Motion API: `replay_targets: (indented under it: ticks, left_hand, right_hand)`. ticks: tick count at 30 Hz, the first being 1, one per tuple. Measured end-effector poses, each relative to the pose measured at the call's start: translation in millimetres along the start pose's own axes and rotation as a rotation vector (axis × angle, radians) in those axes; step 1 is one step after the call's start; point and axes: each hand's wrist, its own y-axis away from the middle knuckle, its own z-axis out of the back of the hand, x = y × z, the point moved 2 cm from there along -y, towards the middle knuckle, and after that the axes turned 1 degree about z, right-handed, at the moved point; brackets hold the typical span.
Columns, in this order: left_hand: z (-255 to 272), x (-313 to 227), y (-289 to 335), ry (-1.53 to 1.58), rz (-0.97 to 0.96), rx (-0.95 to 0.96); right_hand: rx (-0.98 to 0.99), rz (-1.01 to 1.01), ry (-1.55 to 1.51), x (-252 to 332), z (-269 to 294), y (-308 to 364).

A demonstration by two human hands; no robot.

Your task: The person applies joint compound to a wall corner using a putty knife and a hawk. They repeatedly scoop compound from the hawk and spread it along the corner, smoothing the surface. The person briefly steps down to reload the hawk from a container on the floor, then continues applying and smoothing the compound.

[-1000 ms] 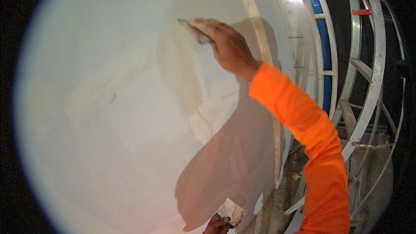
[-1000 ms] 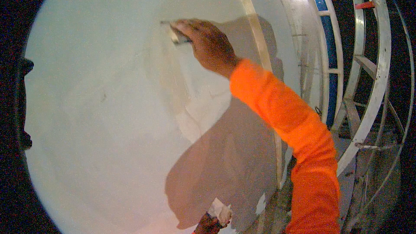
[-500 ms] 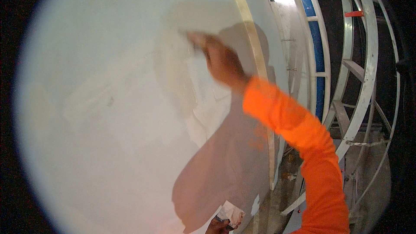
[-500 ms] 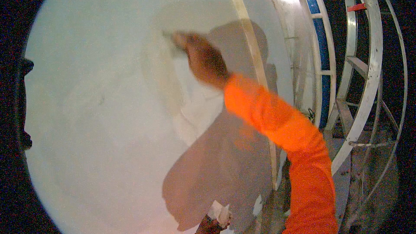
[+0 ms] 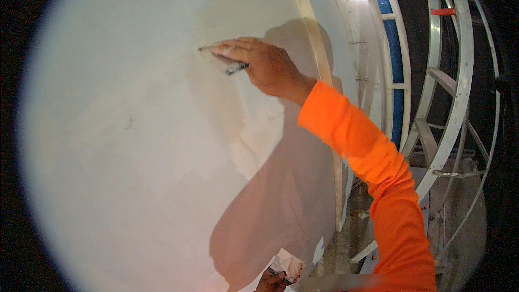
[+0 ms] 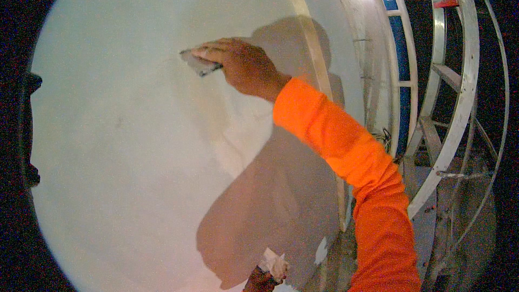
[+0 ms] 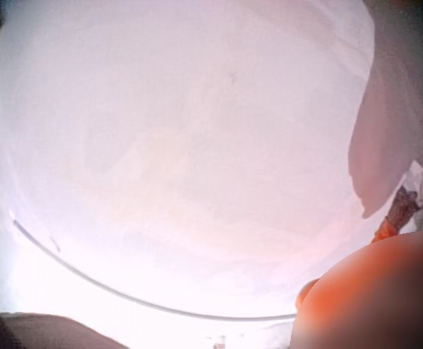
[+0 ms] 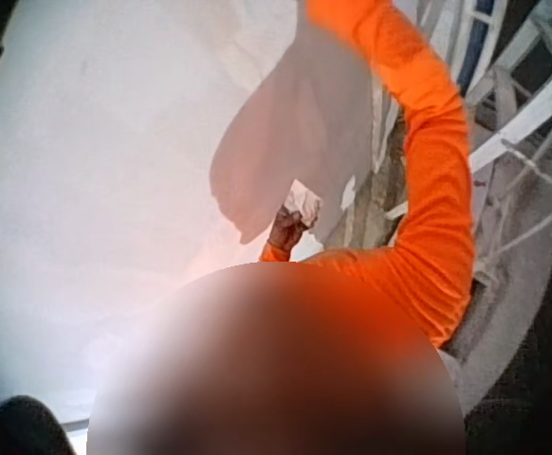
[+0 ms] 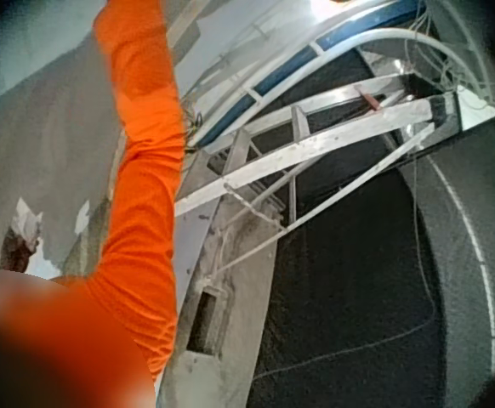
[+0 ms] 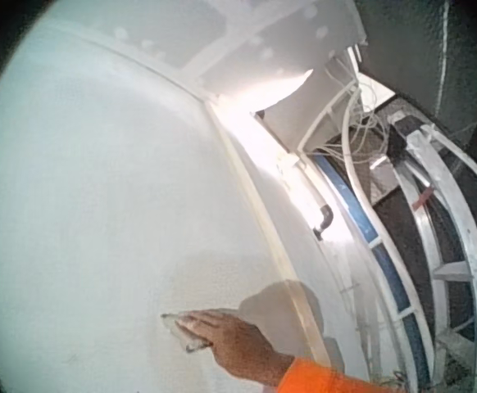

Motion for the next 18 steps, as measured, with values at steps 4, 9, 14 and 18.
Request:
replay_targets:
  ticks: [4, 9, 14, 18]
  left_hand:
    - [-9.2, -6.1, 3.7, 0.000, -0.034, 0.034]
    - [-12.6, -10.5, 7.9, 0.050, -0.010, 0.090]
    - [-3.6, -7.0, 8.5, 0.137, 0.003, 0.094]
    - [-18.0, -11.5, 8.4, 0.059, -0.059, 0.042]
  right_hand:
    - [-0.051, 0.033, -0.016, 17.7, -13.3, 42.2]
    - [-0.005, -0.029, 0.013, 40.0, -37.2, 96.7]
    - [0.060, -0.017, -0.049, 86.0, -28.8, 148.0]
    - [-0.130, -0.170, -0.383, 47.6, 2.7, 101.5]
